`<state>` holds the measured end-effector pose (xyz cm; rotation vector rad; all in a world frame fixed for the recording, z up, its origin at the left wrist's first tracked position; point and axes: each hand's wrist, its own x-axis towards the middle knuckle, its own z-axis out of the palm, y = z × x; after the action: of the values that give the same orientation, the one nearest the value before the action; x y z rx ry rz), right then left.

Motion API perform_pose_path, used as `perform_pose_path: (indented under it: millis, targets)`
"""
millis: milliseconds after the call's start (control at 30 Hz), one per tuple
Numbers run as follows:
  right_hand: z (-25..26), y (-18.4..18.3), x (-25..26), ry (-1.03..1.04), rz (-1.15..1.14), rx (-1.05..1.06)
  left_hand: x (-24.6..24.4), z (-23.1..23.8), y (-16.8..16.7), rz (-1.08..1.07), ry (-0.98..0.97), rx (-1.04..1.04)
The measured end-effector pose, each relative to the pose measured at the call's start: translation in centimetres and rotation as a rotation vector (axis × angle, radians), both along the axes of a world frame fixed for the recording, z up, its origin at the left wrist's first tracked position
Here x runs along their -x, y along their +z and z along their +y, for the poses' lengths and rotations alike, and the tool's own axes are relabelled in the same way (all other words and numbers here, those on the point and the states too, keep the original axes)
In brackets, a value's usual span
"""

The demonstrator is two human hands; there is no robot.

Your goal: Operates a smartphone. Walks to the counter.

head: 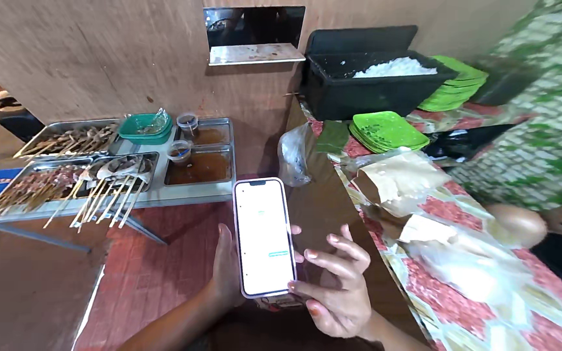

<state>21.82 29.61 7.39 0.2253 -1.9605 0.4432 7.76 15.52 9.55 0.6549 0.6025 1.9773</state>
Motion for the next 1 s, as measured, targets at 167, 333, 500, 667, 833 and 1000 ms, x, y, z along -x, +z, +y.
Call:
perform_pose_path:
  millis: [167,333,500,667,833,1000]
  targets:
    - [-2.2,0.3,2.2,-0.028,-0.031,0.033,1.5,-2.2,-0.1,0.015,-0.066,-0.059]
    - [-3.2,2.9,5.1,-0.15,-0.243,0.036,2.3,-4.2,0.5,0.108,-0.02,0.123]
    - [-4.1,4.7,7.7,-0.205,-0.298,-0.015,3.7,-5.5,-0.1,0.178,-0.098,0.103]
    - [-4.9,4.8,9.3,-0.212,-0.308,-0.018,4.4,-6.4,-0.1,0.235,-0.069,0.135]
    - [-4.9,4.1,9.0,-0.17,-0.092,0.035,4.8,-6.6,0.0,0.245,-0.074,0.152]
    - [-4.5,2.6,7.0,-0.098,0.085,0.104,4.8,-6.3,0.0,0.194,-0.076,0.12]
